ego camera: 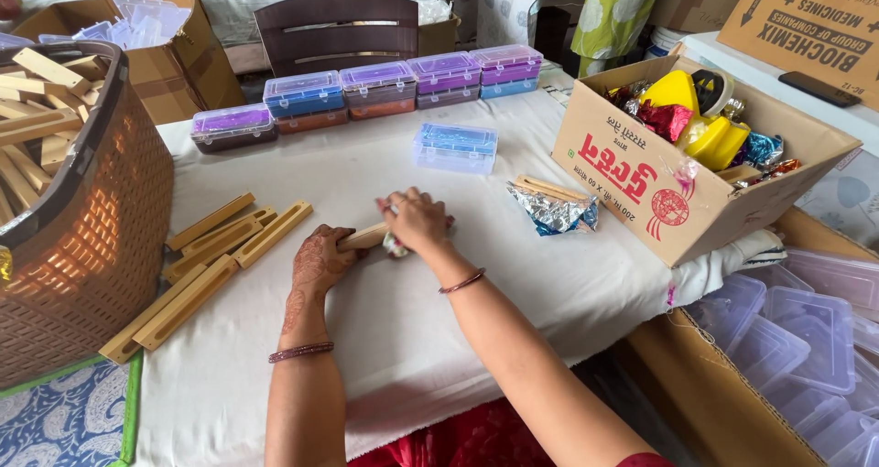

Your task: Wrapping wooden sticks in decorative foil and placing them into containers.

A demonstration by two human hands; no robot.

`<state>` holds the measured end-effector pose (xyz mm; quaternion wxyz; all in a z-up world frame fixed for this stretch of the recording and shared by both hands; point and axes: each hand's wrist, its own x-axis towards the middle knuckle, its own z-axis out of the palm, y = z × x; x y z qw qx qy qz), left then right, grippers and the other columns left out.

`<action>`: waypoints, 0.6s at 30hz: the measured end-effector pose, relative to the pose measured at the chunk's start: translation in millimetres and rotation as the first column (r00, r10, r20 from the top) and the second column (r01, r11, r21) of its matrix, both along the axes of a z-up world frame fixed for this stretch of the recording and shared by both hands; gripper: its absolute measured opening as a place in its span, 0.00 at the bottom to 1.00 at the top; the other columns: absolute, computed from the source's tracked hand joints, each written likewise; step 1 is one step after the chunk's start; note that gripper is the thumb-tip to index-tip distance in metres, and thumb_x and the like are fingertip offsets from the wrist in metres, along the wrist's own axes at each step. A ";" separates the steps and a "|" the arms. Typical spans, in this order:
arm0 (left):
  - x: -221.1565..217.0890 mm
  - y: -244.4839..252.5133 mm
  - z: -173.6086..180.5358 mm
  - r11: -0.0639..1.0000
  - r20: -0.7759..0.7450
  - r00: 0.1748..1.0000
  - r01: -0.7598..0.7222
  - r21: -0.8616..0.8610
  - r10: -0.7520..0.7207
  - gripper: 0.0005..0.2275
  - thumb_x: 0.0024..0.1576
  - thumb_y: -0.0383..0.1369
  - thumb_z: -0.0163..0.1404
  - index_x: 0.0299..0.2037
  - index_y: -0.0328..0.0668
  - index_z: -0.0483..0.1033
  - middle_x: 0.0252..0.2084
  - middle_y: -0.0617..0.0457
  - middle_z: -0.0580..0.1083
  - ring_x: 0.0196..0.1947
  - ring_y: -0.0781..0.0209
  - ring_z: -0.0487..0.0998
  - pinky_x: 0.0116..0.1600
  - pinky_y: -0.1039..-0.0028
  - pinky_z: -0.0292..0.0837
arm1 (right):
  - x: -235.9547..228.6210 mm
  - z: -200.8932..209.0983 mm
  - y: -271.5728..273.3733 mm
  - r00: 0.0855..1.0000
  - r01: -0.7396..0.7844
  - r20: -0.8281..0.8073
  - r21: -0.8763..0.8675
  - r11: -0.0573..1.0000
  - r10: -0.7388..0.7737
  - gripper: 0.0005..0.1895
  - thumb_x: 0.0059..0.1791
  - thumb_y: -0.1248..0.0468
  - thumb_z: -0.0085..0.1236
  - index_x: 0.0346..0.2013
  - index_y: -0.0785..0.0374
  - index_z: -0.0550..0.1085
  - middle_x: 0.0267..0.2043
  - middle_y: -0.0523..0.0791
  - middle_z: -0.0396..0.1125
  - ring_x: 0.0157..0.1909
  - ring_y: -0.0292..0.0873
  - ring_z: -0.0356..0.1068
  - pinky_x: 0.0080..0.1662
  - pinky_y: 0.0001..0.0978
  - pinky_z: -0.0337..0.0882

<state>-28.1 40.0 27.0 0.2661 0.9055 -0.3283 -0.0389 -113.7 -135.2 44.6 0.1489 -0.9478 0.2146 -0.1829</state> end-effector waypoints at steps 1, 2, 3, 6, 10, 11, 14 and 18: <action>-0.2 -0.8 0.1 1.000 0.002 1.000 -0.007 0.026 0.007 0.23 0.50 0.45 0.61 0.57 0.56 0.78 0.54 0.52 0.75 0.55 0.54 0.76 0.59 0.65 0.73 | 2.3 -6.9 -10.9 0.997 0.049 0.065 0.034 0.998 -0.051 0.19 0.52 0.48 0.48 0.50 0.54 0.76 0.51 0.51 0.68 0.54 0.55 0.69 0.53 0.55 0.69; -3.1 -2.3 -1.5 1.000 0.001 1.000 -0.008 0.027 0.008 0.23 0.50 0.45 0.61 0.57 0.56 0.78 0.54 0.52 0.75 0.55 0.54 0.76 0.59 0.65 0.73 | 3.5 -14.2 -18.5 0.997 0.047 0.064 0.036 0.998 -0.050 0.19 0.52 0.48 0.48 0.50 0.54 0.76 0.51 0.51 0.68 0.54 0.55 0.69 0.53 0.55 0.69; -5.5 -4.5 -2.3 0.996 0.124 0.992 0.027 0.080 -0.037 0.25 0.52 0.46 0.59 0.61 0.57 0.74 0.54 0.52 0.75 0.56 0.54 0.75 0.58 0.64 0.73 | 5.6 -20.4 -26.8 0.991 0.030 0.129 0.103 0.994 -0.043 0.16 0.52 0.52 0.50 0.49 0.54 0.76 0.48 0.51 0.69 0.51 0.56 0.70 0.51 0.52 0.71; -15.9 -15.7 -0.4 0.987 0.306 0.945 0.075 0.140 -0.115 0.26 0.53 0.47 0.57 0.64 0.59 0.70 0.55 0.53 0.73 0.58 0.54 0.72 0.60 0.59 0.68 | 11.8 -29.0 -36.2 0.969 -0.029 0.247 0.123 0.992 -0.002 0.13 0.52 0.59 0.51 0.49 0.56 0.76 0.45 0.52 0.69 0.48 0.57 0.72 0.49 0.49 0.72; -24.7 -24.3 -9.8 0.965 0.416 0.882 0.134 0.227 -0.220 0.21 0.63 0.43 0.50 0.67 0.55 0.67 0.59 0.53 0.72 0.62 0.53 0.70 0.63 0.56 0.65 | 10.4 -35.8 -28.9 0.926 -0.141 0.354 0.005 0.990 0.130 0.14 0.50 0.68 0.51 0.50 0.59 0.74 0.45 0.53 0.69 0.48 0.57 0.72 0.50 0.48 0.72; -23.2 -23.3 -8.4 0.965 0.417 0.882 0.132 0.225 -0.218 0.21 0.63 0.43 0.50 0.67 0.55 0.67 0.59 0.53 0.72 0.62 0.53 0.70 0.63 0.56 0.65 | 15.0 -38.4 -31.1 0.926 -0.143 0.354 0.004 0.990 0.132 0.14 0.50 0.68 0.51 0.50 0.59 0.74 0.45 0.53 0.69 0.48 0.57 0.72 0.50 0.48 0.72; -19.4 -19.4 -4.2 0.978 0.421 0.885 0.150 0.148 -0.199 0.23 0.61 0.44 0.49 0.67 0.56 0.66 0.56 0.50 0.72 0.59 0.52 0.71 0.61 0.57 0.66 | 23.3 -36.4 -32.1 0.804 -0.146 0.595 0.214 0.966 -0.010 0.15 0.50 0.71 0.48 0.49 0.59 0.75 0.45 0.50 0.71 0.47 0.53 0.74 0.50 0.44 0.74; 11.8 -32.2 -20.9 0.923 -0.009 1.000 -0.014 -0.384 0.012 0.25 0.64 0.41 0.44 0.72 0.52 0.60 0.57 0.48 0.73 0.55 0.54 0.75 0.58 0.64 0.72 | 10.3 -10.7 -18.9 0.549 -0.245 0.834 0.216 0.945 -0.048 0.11 0.57 0.68 0.49 0.55 0.63 0.70 0.52 0.52 0.67 0.54 0.52 0.72 0.56 0.43 0.72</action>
